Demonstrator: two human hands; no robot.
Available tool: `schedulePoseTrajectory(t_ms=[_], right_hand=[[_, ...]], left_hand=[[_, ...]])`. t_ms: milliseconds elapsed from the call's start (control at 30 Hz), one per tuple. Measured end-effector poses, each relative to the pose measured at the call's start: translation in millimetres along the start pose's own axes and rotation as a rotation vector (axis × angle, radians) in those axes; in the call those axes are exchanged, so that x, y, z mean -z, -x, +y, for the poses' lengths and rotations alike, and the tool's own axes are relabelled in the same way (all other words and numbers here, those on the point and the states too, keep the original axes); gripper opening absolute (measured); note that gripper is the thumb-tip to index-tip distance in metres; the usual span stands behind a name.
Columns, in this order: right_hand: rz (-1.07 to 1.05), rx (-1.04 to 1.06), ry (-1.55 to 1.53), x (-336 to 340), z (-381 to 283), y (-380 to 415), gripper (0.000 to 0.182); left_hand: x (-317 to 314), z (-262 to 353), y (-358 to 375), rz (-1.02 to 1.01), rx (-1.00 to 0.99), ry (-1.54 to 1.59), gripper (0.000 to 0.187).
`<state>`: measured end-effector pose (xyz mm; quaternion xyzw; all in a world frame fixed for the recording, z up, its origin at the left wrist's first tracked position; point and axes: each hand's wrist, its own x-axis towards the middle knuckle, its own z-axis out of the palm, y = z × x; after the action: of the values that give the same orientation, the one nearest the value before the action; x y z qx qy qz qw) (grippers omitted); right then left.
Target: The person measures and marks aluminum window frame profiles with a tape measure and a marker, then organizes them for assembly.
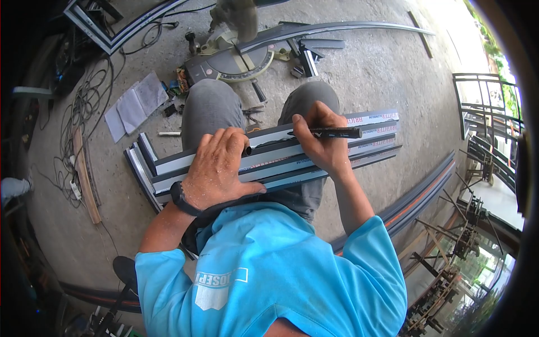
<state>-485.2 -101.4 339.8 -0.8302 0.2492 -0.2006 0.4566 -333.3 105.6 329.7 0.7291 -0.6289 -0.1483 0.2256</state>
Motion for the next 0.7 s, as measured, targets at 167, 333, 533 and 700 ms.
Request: schedulePoseTrajectory(t_ms=[167, 333, 533, 700], right_hand=[[0.005, -0.022, 0.023, -1, -5, 0, 0.030], [0.028, 0.016, 0.019, -1, -3, -1, 0.030], [0.053, -0.010, -0.165, -2, -3, 2, 0.033], [0.071, 0.035, -0.182, 8, 6, 8, 0.023]], left_hand=[[-2, -1, 2, -0.028, 0.030, 0.000, 0.097], [-1, 1, 1, -0.010, 0.026, 0.013, 0.097], [6, 7, -1, 0.026, 0.022, 0.020, 0.094], [5, 6, 1, 0.067, -0.049, -0.076, 0.099]])
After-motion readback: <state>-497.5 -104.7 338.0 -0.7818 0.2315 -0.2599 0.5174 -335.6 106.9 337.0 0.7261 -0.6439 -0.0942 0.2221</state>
